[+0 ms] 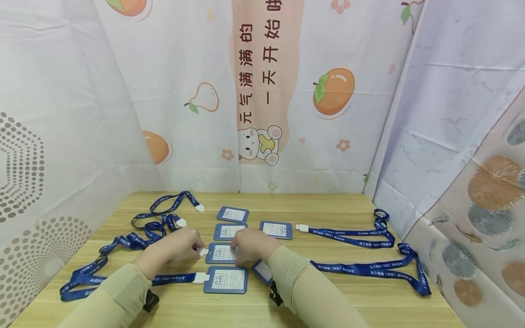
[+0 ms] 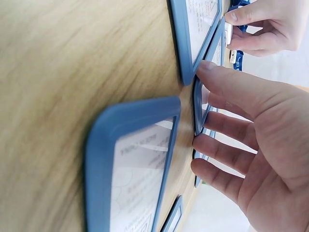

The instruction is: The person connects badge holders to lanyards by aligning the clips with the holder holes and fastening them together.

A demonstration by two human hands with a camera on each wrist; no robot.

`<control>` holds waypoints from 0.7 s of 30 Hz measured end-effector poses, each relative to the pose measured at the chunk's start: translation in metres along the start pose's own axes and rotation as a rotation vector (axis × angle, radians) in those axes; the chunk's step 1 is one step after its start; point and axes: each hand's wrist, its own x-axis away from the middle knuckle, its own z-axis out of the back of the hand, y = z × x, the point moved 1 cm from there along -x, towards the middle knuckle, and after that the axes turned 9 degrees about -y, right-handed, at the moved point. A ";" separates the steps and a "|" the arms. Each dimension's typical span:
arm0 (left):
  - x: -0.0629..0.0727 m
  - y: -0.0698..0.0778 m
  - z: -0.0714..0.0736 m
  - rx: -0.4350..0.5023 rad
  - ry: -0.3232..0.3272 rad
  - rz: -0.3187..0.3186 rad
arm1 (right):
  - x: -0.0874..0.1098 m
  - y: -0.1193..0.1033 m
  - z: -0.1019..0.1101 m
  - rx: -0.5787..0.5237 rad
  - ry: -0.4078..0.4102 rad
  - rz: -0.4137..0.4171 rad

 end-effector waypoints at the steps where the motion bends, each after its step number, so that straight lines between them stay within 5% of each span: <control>1: 0.000 -0.001 0.000 0.008 -0.003 0.008 | -0.001 0.000 0.000 0.004 0.000 0.001; 21: -0.004 -0.003 -0.002 0.035 -0.038 0.000 | -0.002 -0.002 0.002 -0.024 0.007 0.008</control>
